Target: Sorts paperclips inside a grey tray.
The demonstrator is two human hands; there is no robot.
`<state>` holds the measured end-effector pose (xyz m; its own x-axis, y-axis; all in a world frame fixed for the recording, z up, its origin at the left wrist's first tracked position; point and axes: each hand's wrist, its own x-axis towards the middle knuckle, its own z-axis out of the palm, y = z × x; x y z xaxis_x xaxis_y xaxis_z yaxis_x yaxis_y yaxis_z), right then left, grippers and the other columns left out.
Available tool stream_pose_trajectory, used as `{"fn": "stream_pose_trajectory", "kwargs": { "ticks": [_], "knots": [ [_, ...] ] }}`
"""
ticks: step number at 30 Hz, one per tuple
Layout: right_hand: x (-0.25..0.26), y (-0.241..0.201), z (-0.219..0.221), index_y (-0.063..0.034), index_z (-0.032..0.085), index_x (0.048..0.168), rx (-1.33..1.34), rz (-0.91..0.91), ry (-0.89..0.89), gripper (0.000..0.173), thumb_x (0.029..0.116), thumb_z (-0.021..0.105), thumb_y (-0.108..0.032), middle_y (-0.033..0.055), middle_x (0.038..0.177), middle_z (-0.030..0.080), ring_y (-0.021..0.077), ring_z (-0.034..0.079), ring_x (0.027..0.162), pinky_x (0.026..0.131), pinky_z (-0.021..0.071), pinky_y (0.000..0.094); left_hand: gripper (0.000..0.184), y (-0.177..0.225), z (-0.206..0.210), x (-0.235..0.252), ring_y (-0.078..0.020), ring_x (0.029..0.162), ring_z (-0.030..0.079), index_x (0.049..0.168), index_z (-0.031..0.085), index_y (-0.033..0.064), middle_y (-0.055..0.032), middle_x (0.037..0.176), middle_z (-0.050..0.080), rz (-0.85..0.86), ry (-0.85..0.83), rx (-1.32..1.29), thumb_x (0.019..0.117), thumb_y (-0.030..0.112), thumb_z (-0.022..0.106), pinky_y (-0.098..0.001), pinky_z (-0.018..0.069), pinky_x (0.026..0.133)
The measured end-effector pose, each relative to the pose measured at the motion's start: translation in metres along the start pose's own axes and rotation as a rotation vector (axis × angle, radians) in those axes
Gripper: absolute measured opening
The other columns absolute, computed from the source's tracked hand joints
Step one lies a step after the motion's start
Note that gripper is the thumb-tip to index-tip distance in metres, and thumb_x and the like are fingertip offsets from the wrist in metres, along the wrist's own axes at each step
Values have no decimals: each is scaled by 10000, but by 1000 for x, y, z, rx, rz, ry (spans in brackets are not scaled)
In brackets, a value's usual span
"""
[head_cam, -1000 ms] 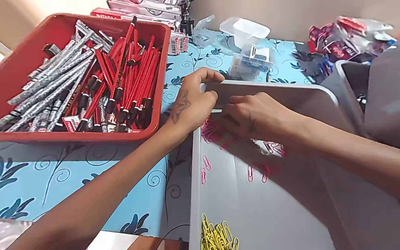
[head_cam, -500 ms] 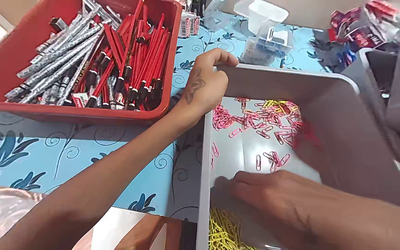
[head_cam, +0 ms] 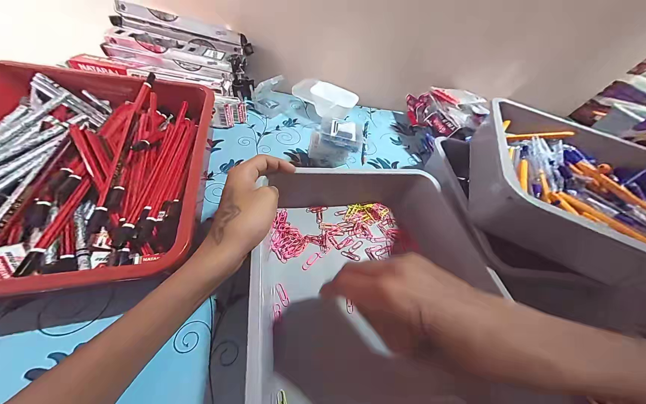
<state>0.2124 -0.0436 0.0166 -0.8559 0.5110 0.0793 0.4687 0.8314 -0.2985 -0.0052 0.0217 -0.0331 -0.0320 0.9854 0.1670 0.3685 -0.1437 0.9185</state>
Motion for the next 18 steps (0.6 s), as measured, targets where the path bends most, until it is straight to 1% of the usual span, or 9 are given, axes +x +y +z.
{"fn": "stream_pose_trajectory", "kwargs": {
  "ticks": [1, 2, 3, 5, 7, 10, 13, 16, 18],
  "knots": [
    [5, 18, -7, -54, 719, 1023, -107, 75, 19, 148, 938, 599, -36, 74, 826, 669, 203, 657, 681, 554, 527, 365, 378, 0, 0, 0, -145, 907, 620, 1175, 645, 90, -90, 1199, 657, 2, -2, 0, 939, -136, 455, -340, 488, 734],
    [11, 37, -13, -50, 718, 1024, -193, 147, 16, 140, 924, 622, -28, 80, 825, 658, 217, 649, 672, 544, 516, 387, 376, 1, 0, -1, -137, 882, 612, 1179, 645, 89, -87, 1185, 660, 1, -3, -6, 943, -133, 455, -329, 479, 719],
    [17, 54, -17, -45, 713, 1067, -260, 208, -21, 160, 925, 645, -18, 96, 866, 665, 247, 661, 706, 573, 527, 422, 374, 2, 0, -1, -125, 842, 605, 1178, 644, 91, -81, 1163, 664, -6, -3, -12, 944, -128, 452, -309, 469, 689],
    [27, 82, -16, -41, 694, 1081, -367, 233, -90, 182, 902, 700, -9, 125, 896, 670, 300, 681, 733, 587, 534, 470, 372, 4, 0, -5, -120, 785, 591, 1190, 632, 100, -86, 1152, 657, -29, -17, -19, 961, -124, 442, -294, 463, 648],
    [33, 95, -11, -27, 710, 1045, -421, 193, -104, 171, 881, 693, 22, 147, 878, 672, 323, 685, 710, 568, 529, 480, 385, 5, -3, -6, -155, 805, 593, 1217, 618, 101, -109, 1159, 647, -40, -38, -17, 965, -119, 428, -330, 465, 654],
    [36, 99, -9, -25, 722, 993, -384, 185, -119, 121, 876, 717, 7, 144, 888, 675, 318, 690, 750, 601, 546, 486, 380, 4, -2, -6, -160, 823, 594, 1204, 625, 100, -112, 1148, 643, -30, -26, -17, 959, -116, 432, -335, 466, 659],
    [34, 104, -9, -25, 737, 945, -310, 202, -65, 57, 911, 691, -32, 137, 874, 687, 316, 696, 775, 629, 542, 503, 372, 0, 1, 0, -161, 926, 621, 1167, 643, 78, -104, 1167, 656, 18, -11, -43, 936, -131, 440, -353, 486, 739],
    [29, 105, -9, -45, 740, 941, -247, 194, 29, 62, 924, 683, -60, 104, 855, 692, 280, 697, 760, 636, 553, 492, 368, -1, 1, 0, -161, 957, 626, 1157, 652, 79, -97, 1177, 664, 33, 1, -49, 932, -128, 447, -365, 495, 774],
    [27, 102, -10, -70, 726, 953, -179, 218, 89, 76, 951, 657, -102, 57, 775, 681, 215, 674, 689, 602, 538, 441, 374, -1, 0, 0, -159, 958, 629, 1151, 657, 86, -87, 1172, 670, 41, 3, -45, 925, -130, 452, -367, 497, 778]
  ]
}}
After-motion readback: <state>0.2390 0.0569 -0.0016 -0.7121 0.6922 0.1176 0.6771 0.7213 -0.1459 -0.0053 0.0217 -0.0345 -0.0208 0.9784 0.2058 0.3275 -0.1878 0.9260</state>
